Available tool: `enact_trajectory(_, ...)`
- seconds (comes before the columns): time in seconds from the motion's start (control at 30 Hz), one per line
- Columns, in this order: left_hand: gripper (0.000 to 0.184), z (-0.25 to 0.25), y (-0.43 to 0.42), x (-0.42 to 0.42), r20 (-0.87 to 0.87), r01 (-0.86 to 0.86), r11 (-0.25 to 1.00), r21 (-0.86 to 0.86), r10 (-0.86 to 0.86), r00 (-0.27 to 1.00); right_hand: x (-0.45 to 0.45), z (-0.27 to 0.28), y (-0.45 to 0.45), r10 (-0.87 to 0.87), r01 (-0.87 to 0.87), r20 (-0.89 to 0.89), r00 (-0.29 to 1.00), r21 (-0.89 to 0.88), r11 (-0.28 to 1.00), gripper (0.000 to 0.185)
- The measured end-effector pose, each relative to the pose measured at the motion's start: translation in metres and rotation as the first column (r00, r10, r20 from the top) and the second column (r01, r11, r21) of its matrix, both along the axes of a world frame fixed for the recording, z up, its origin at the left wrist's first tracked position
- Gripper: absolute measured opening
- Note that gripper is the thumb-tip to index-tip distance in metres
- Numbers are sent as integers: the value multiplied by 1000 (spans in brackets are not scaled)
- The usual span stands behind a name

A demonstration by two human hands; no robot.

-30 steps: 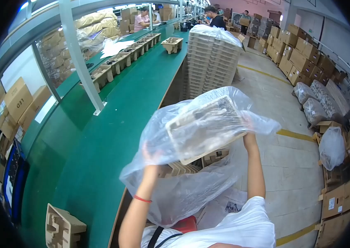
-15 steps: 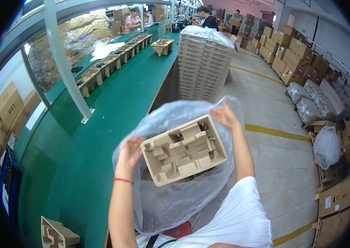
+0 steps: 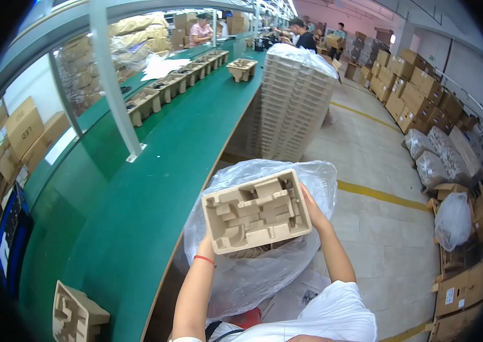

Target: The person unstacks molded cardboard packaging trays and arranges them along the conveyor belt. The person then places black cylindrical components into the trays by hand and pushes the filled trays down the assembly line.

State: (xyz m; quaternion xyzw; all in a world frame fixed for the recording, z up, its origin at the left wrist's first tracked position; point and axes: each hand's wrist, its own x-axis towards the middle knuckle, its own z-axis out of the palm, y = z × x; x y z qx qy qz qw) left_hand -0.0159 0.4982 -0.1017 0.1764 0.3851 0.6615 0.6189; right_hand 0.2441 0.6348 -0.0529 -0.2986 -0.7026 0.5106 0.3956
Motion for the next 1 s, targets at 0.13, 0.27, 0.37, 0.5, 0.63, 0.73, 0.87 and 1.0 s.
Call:
enact_trajectory(0.13,50,11,-5,7,-117,-49,999,-9,48,992,-14,2,5,12,-96,-256,967,-320,943,53)
enact_trajectory(0.27,51,64,-8,0,-231,-165,983,80,179,956,-18,67,-7,100,-201,-326,940,-293,935,54)
enact_trajectory(0.37,52,131,-34,-27,-249,-257,944,207,305,919,-25,118,-6,221,-339,-396,891,-257,905,55)
enact_trajectory(0.5,53,198,-119,-54,-235,-381,850,364,480,845,-63,170,-22,423,-560,-449,787,-232,796,56)
enact_trajectory(0.63,54,216,-229,-63,-199,-546,677,494,699,687,-150,193,-66,629,-760,-440,641,-249,601,57)
enact_trajectory(0.73,60,212,-291,-55,-95,-652,433,623,868,487,-217,202,-118,780,-857,-358,514,-243,454,57)
enact_trajectory(0.87,54,185,-328,-61,-491,-781,198,592,857,-155,-284,195,-167,820,-949,-500,278,-277,153,73)
enact_trajectory(1.0,45,166,-331,-65,-553,-733,175,658,773,-312,-348,156,-163,860,-876,-201,470,-228,425,43)
